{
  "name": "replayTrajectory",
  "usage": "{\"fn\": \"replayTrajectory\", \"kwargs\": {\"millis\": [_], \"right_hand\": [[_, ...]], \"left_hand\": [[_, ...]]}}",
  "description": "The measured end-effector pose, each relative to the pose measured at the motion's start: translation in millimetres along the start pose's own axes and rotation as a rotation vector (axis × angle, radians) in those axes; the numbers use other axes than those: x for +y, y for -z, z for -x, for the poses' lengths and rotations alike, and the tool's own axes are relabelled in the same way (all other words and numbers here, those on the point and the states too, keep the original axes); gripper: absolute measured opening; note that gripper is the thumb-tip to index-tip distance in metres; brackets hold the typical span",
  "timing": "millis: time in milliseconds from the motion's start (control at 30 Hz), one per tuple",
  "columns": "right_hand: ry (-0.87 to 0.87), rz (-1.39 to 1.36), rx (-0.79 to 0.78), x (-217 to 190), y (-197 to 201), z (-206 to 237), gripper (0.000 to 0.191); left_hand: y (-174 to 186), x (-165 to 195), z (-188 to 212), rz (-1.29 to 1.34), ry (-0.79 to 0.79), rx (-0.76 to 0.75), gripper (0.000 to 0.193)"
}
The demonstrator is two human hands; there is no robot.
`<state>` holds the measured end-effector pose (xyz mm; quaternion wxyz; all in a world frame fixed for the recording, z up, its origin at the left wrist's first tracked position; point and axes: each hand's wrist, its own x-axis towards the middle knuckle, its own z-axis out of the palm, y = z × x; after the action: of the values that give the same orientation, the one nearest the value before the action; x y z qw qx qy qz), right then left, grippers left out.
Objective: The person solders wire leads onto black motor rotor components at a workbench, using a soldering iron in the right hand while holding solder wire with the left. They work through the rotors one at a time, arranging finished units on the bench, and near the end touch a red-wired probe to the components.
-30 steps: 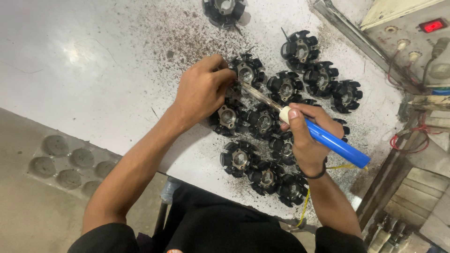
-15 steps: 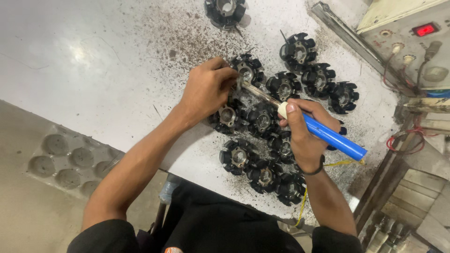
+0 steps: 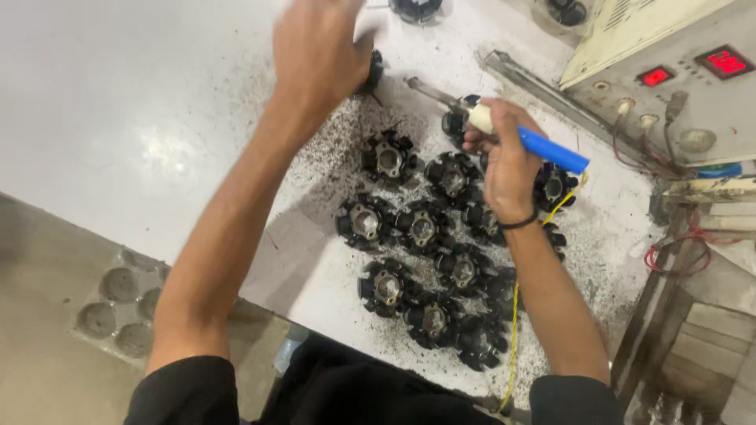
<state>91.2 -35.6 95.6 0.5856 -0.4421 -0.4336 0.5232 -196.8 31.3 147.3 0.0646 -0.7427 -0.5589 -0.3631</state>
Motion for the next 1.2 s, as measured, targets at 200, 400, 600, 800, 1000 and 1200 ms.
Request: {"fn": "replayTrajectory", "kwargs": {"millis": [200,400,600,800,1000,1200], "right_hand": [[0.033,-0.045,-0.014,26,12,-4,0.027],[0.039,-0.047,-0.031,29,13,0,0.025],[0.059,-0.062,-0.016,33,15,4,0.023],[0.020,-0.027,-0.037,35,9,7,0.023],[0.041,0.019,-0.038,38,8,9,0.023],[0.069,0.052,-0.054,39,7,10,0.024]], "left_hand": [[-74,-40,71,0.181,0.076,-0.226,0.037],[-58,-29,62,0.223,0.337,-0.437,0.050],[-70,-20,65,0.463,0.045,-0.427,0.056],[-73,-15,75,0.458,0.206,-0.290,0.019],[-68,-4,78,0.311,0.118,-0.179,0.013],[-74,-9,69,0.270,0.090,-0.298,0.015]]}}
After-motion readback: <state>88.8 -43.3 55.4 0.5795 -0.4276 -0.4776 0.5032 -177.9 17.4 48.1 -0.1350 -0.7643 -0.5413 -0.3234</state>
